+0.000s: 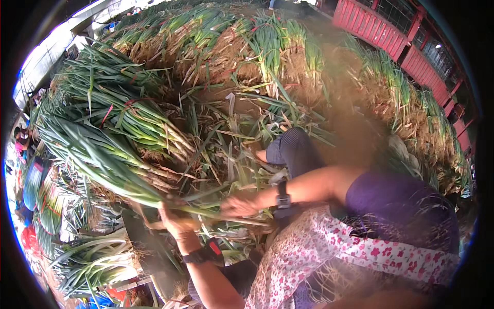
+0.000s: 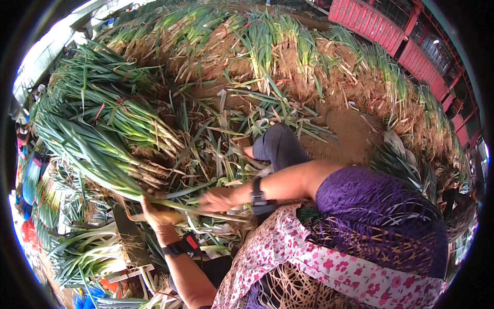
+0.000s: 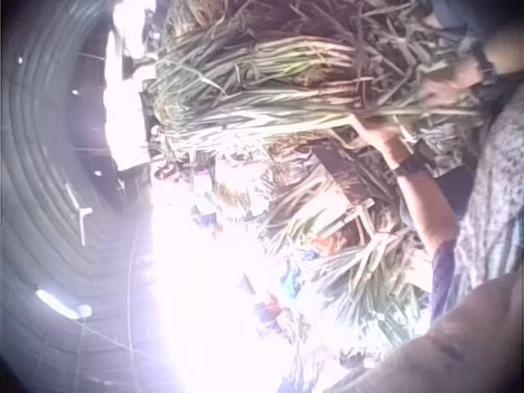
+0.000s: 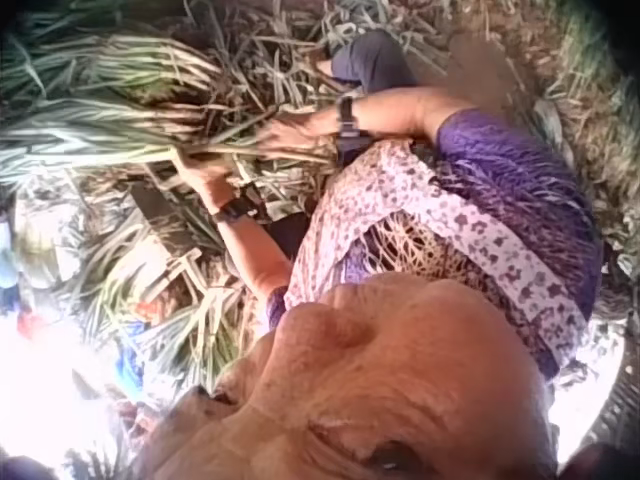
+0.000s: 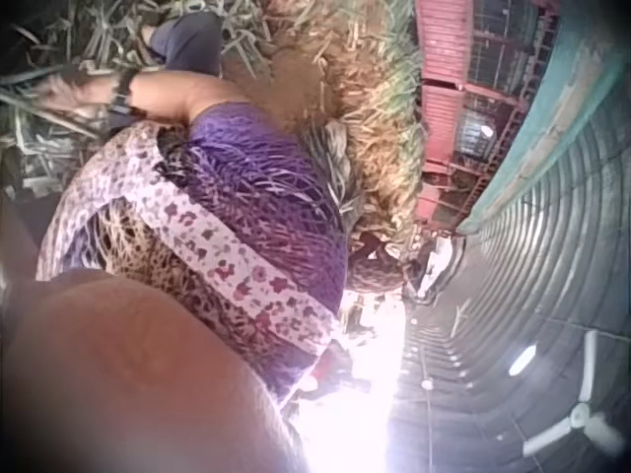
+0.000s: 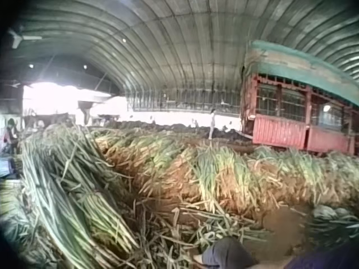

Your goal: The person cleans leeks by hand, peeling away the outer layers and roots from each stalk one at a time. The person then places the cleaned leeks onto a separate stack, occasionally moving loose leaves aside.

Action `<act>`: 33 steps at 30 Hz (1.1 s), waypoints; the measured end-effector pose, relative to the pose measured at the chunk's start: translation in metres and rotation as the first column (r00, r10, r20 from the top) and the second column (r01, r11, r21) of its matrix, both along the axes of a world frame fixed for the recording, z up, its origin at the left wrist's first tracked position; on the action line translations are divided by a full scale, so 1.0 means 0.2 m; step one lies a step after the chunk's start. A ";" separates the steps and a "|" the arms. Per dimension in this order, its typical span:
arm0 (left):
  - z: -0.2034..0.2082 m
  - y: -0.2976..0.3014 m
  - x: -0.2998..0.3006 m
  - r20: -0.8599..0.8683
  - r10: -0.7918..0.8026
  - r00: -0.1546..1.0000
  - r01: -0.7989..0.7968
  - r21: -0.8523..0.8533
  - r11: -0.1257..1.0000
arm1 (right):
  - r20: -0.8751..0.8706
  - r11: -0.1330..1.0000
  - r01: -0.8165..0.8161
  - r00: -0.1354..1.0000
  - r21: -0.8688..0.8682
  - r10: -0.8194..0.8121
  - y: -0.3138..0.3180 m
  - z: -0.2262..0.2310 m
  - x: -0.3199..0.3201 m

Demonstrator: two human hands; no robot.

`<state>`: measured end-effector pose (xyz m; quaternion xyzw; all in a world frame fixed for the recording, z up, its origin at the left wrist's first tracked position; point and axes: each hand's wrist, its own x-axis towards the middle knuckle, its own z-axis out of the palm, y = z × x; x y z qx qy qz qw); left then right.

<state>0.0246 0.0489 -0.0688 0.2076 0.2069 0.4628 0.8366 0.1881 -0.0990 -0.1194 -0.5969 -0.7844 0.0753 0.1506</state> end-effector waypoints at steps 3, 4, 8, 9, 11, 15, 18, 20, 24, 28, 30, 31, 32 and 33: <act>0.01 0.12 -0.21 0.078 0.141 0.987 -0.146 0.049 0.988 | -0.033 0.735 -0.040 0.999 -0.677 0.023 -0.44 0.01 0.19; 0.04 0.13 -0.24 0.013 0.156 0.988 -0.157 0.038 0.987 | 0.174 0.633 0.076 0.980 -0.770 0.093 -0.52 -0.13 0.33; 0.23 0.05 -0.01 0.103 -0.017 0.995 0.034 -0.163 0.986 | 0.218 0.728 0.138 0.976 -0.671 0.016 -0.57 -0.26 0.76; 0.05 0.16 -0.06 0.179 -0.088 0.980 0.103 -0.079 0.992 | 0.315 0.774 0.164 0.948 -0.612 0.048 -0.44 -0.21 0.69; 0.08 0.10 0.02 0.276 -0.123 0.953 0.136 -0.027 0.990 | 0.020 0.864 0.222 0.971 -0.451 -0.239 -0.19 -0.05 0.58; 0.00 0.05 0.03 0.200 -0.082 0.976 0.089 -0.024 0.996 | -0.598 0.969 0.116 0.769 -0.218 -0.227 0.27 0.26 0.07; -0.09 0.04 0.02 0.107 -0.099 0.989 0.099 0.002 0.995 | -0.717 0.965 0.059 0.658 -0.256 -0.231 0.42 0.45 -0.15; -0.04 0.00 0.07 0.151 -0.138 0.979 0.137 0.019 0.990 | -0.663 0.955 0.135 0.694 -0.264 -0.281 0.46 0.47 -0.13; 0.00 -0.04 0.11 0.069 -0.080 0.994 0.078 0.032 0.996 | -0.780 0.922 -0.016 0.539 -0.387 -0.319 0.48 0.44 -0.09; -0.04 -0.08 0.15 -0.049 -0.084 0.995 0.085 0.013 0.996 | -0.658 0.971 0.099 0.720 -0.217 -0.220 0.43 0.39 -0.05; -0.12 -0.10 0.17 -0.244 0.025 0.969 0.022 0.190 0.982 | -0.662 0.969 0.156 0.709 -0.190 -0.244 0.41 0.29 -0.03; -0.27 -0.05 0.11 -0.342 0.142 0.929 -0.041 0.288 0.957 | -0.653 0.950 0.096 0.705 -0.298 -0.276 0.39 0.39 -0.13; -0.28 -0.04 0.15 -0.377 0.151 0.914 -0.040 0.286 0.957 | -0.681 0.967 0.129 0.689 -0.221 -0.248 0.34 0.37 -0.14; -0.29 -0.04 0.17 -0.419 0.155 0.895 -0.040 0.271 0.962 | -0.617 0.913 0.126 0.700 -0.389 -0.360 0.28 0.48 -0.14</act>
